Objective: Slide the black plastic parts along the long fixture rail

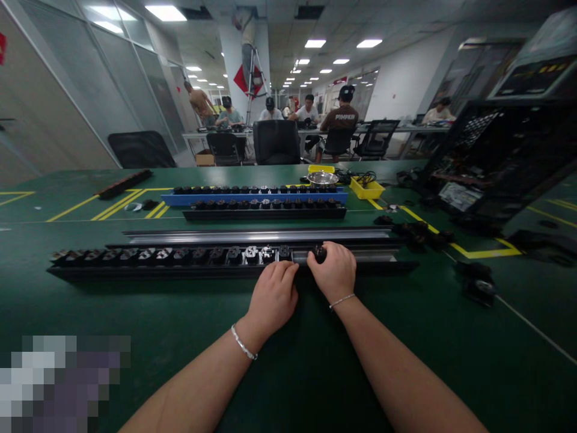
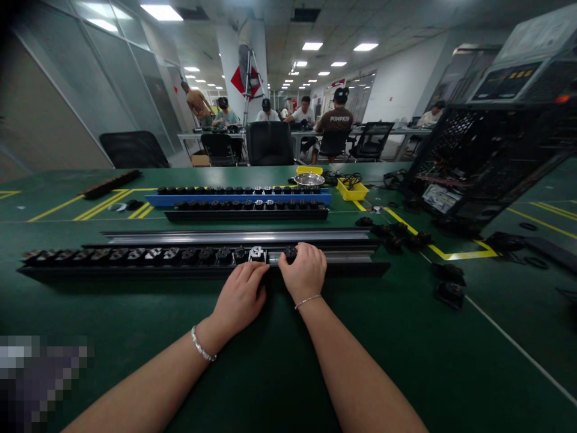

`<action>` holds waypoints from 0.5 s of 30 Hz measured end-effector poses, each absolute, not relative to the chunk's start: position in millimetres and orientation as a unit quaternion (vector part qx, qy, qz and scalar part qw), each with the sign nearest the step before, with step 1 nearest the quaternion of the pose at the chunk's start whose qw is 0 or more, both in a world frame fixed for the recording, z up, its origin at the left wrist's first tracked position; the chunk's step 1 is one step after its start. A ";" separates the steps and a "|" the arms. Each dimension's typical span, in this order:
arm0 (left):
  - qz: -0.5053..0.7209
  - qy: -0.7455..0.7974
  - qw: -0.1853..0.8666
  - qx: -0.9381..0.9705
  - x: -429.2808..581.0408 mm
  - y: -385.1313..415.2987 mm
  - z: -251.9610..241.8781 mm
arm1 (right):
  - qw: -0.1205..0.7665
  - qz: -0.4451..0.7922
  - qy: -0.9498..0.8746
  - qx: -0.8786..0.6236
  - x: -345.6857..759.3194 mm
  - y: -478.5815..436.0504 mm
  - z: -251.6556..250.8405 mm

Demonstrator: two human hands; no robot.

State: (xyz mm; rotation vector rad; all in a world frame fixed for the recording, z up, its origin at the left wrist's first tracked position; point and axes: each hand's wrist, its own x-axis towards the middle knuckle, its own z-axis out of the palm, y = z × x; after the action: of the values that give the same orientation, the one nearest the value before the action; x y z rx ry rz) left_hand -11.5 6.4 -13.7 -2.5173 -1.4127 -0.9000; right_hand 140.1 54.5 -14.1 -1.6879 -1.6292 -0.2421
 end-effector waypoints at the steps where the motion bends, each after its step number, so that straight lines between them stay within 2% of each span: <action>1: -0.299 -0.467 0.058 -0.830 -11.6 6.3 -13.6 | 0.381 -0.093 -0.639 -0.662 140.2 54.6 -14.1; 15: -0.296 -0.470 0.046 -0.830 -11.8 5.3 -12.5 | 0.396 -0.095 -0.629 -0.663 140.7 54.0 -14.3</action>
State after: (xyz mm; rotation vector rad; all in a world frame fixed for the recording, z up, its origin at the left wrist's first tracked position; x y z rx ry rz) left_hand -11.8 5.3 -12.5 -2.5342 -1.4345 -0.9032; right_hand 140.7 54.0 -14.3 -1.6795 -1.5935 -0.2399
